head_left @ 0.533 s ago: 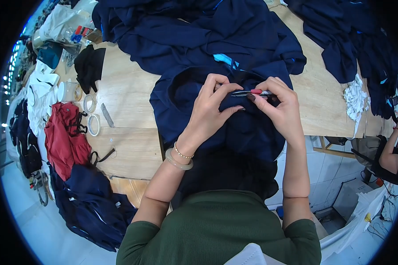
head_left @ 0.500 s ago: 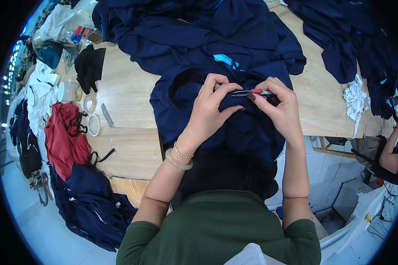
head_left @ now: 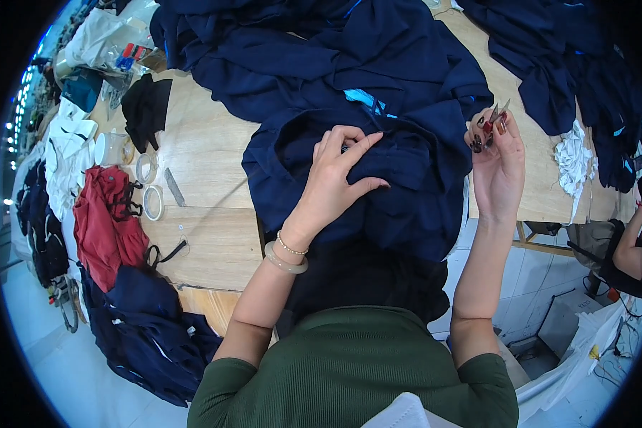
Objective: The worker is using thread snips to trim loose threads from the seams and waistband of blue athletic trousers.
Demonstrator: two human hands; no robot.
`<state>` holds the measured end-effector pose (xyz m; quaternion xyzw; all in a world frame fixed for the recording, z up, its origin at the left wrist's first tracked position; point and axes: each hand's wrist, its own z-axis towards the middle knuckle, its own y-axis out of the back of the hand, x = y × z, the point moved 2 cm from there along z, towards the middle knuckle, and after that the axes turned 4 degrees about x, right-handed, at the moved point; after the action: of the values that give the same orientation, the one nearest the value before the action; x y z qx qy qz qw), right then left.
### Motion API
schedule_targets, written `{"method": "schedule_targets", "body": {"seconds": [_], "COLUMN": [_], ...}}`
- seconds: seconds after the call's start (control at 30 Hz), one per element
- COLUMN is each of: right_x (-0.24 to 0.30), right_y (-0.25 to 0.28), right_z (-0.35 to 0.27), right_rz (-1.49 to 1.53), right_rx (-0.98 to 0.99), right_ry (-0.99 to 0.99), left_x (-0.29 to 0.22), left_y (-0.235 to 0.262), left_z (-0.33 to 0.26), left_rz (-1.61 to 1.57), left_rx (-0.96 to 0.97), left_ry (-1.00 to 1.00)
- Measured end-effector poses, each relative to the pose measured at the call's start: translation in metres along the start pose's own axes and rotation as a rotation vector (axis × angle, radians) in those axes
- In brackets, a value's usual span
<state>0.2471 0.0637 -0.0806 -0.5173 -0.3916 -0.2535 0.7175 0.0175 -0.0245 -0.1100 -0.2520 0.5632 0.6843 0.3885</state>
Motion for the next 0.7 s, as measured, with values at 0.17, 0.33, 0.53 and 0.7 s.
{"method": "schedule_targets", "body": {"seconds": [0.17,0.33,0.53,0.7], "right_x": [-0.007,-0.017,-0.065,-0.073], "right_y": [0.008,0.006,-0.017,-0.014], "right_z": [-0.011,-0.015,-0.011,-0.005], "right_rz": [-0.072,-0.108,-0.084,-0.134], "right_rx": [-0.12,-0.117,0.011,-0.068], "right_ry": [-0.041,-0.063,-0.297,-0.239], "left_x": [0.0,-0.007,0.006,0.031], "left_y": [0.009,0.012,-0.008,0.026], "left_z": [0.001,0.006,0.021,0.019], "left_rz": [-0.002,0.063,0.043,-0.355], "left_rx": [-0.039,-0.063,-0.208,-0.393], "left_ry": [-0.039,-0.078,-0.126,0.198]}}
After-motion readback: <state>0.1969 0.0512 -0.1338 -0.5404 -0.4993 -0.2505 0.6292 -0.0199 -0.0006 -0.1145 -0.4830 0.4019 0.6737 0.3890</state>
